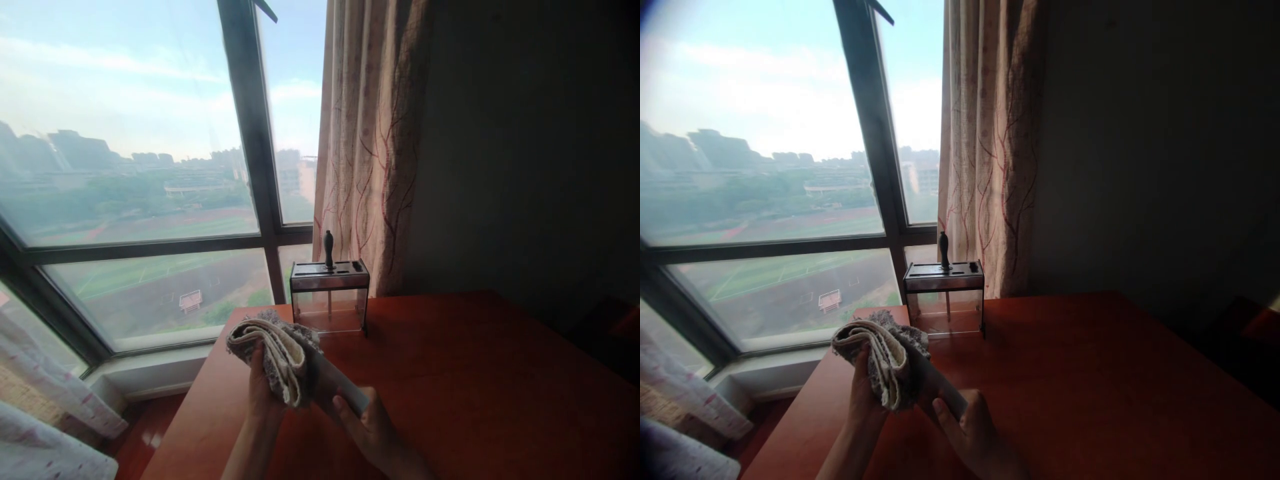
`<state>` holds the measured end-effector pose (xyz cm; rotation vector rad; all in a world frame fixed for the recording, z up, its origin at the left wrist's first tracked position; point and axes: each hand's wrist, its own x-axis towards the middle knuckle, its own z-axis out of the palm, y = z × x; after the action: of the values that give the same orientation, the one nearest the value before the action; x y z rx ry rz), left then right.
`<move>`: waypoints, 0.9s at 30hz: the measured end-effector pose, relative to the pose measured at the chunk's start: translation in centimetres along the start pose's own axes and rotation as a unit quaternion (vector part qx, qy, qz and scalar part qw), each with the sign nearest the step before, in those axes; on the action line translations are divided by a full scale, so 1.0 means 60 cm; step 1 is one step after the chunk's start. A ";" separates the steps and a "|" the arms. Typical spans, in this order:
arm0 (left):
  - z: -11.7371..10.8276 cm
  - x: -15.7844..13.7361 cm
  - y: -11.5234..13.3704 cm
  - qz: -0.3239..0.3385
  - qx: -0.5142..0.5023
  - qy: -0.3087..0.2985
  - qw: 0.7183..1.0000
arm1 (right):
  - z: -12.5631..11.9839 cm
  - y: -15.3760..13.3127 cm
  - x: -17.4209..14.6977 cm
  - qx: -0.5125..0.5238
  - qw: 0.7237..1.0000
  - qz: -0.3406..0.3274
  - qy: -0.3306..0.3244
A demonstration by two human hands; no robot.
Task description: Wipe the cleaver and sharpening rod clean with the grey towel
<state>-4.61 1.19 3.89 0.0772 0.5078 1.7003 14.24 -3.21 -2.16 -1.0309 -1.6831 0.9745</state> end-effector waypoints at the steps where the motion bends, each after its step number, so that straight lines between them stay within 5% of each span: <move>1: -0.001 -0.004 -0.010 -0.012 0.011 -0.007 1.000 | 0.002 0.001 0.002 0.010 1.000 -0.004 -0.003; 9: -0.004 -0.041 -0.077 -0.076 0.141 -0.042 0.986 | 0.001 0.015 0.022 0.116 0.992 0.014 0.039; 20: 0.000 -0.042 -0.064 -0.023 0.167 -0.045 0.985 | -0.034 -0.006 0.034 0.079 0.996 0.029 -0.036; 27: 0.003 -0.028 -0.034 -0.006 0.128 -0.043 0.991 | -0.042 -0.035 0.036 0.054 0.998 0.030 -0.017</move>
<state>-2.36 -0.14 3.67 0.3303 0.6592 1.6044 15.65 -1.50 1.12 -1.0026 -1.6168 1.1161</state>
